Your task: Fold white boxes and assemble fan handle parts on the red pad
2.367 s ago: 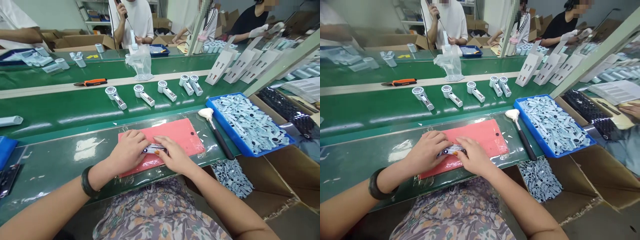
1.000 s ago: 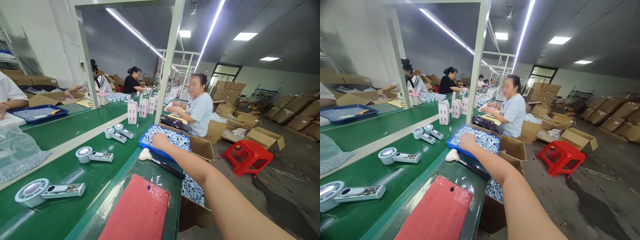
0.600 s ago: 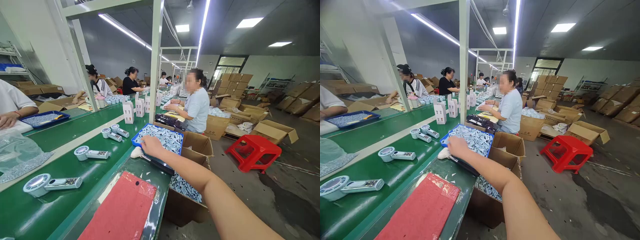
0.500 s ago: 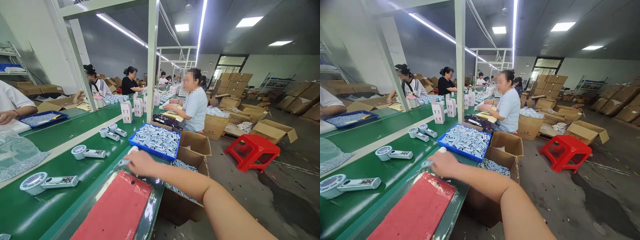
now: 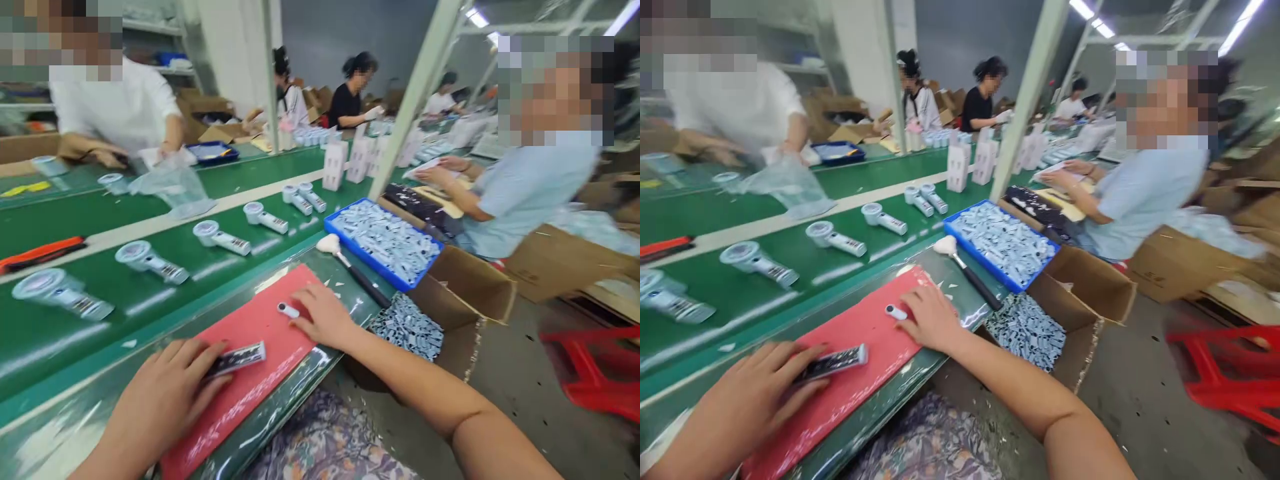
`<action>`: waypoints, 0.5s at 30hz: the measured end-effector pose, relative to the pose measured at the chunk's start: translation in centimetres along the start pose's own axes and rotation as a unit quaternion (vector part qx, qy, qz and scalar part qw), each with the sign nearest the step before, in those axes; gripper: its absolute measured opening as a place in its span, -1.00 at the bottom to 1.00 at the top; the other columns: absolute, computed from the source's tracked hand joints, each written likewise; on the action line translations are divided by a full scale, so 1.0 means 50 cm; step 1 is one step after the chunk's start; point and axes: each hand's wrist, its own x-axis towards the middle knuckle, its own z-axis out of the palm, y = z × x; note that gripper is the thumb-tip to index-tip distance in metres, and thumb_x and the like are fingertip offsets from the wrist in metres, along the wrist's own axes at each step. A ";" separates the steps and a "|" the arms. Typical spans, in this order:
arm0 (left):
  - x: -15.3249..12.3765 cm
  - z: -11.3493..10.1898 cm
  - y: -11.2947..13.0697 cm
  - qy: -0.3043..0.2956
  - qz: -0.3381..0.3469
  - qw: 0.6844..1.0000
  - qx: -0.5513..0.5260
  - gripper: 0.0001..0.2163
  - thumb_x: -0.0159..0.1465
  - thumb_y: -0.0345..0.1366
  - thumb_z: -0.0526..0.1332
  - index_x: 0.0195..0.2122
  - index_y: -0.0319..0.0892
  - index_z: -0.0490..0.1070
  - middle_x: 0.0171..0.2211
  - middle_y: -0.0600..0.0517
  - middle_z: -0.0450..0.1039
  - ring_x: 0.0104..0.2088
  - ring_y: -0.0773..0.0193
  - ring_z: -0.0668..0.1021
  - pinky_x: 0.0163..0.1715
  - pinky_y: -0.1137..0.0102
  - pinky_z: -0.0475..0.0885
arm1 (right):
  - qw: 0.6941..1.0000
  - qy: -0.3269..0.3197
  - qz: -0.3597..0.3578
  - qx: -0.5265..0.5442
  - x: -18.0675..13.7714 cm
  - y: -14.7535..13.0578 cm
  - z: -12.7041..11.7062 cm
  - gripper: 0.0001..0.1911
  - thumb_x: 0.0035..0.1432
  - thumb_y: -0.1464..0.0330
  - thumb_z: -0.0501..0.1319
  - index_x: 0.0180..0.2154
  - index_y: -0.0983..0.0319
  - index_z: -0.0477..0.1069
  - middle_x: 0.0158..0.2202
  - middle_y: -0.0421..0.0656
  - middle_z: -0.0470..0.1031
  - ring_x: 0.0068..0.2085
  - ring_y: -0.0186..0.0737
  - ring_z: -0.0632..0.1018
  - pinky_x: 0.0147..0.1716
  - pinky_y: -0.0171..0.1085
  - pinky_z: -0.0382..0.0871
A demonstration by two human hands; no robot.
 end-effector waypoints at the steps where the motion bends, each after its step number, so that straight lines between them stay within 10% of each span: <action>1: -0.004 -0.006 0.007 -0.006 -0.002 1.000 0.012 -0.63 0.43 0.03 0.06 -0.01 -0.01 0.57 -0.18 -0.06 0.56 -0.21 0.02 0.57 -0.20 0.15 0.46 | 0.999 -0.002 0.032 0.002 0.002 -0.005 0.000 -0.75 0.28 0.29 0.36 -0.04 0.24 0.52 -0.01 0.01 0.53 0.01 -0.01 0.52 0.02 -0.05 0.40; 15: -0.013 -0.054 0.042 0.014 -0.066 0.989 -0.132 -0.68 0.40 -0.02 0.20 0.03 -0.11 0.44 -0.05 -0.06 0.54 -0.05 0.07 0.52 -0.01 0.12 0.41 | 0.986 -0.098 -0.116 0.071 0.027 -0.217 0.022 -0.78 0.37 0.35 0.16 -0.05 0.25 0.53 -0.18 -0.03 0.54 -0.14 -0.06 0.53 -0.13 -0.12 0.39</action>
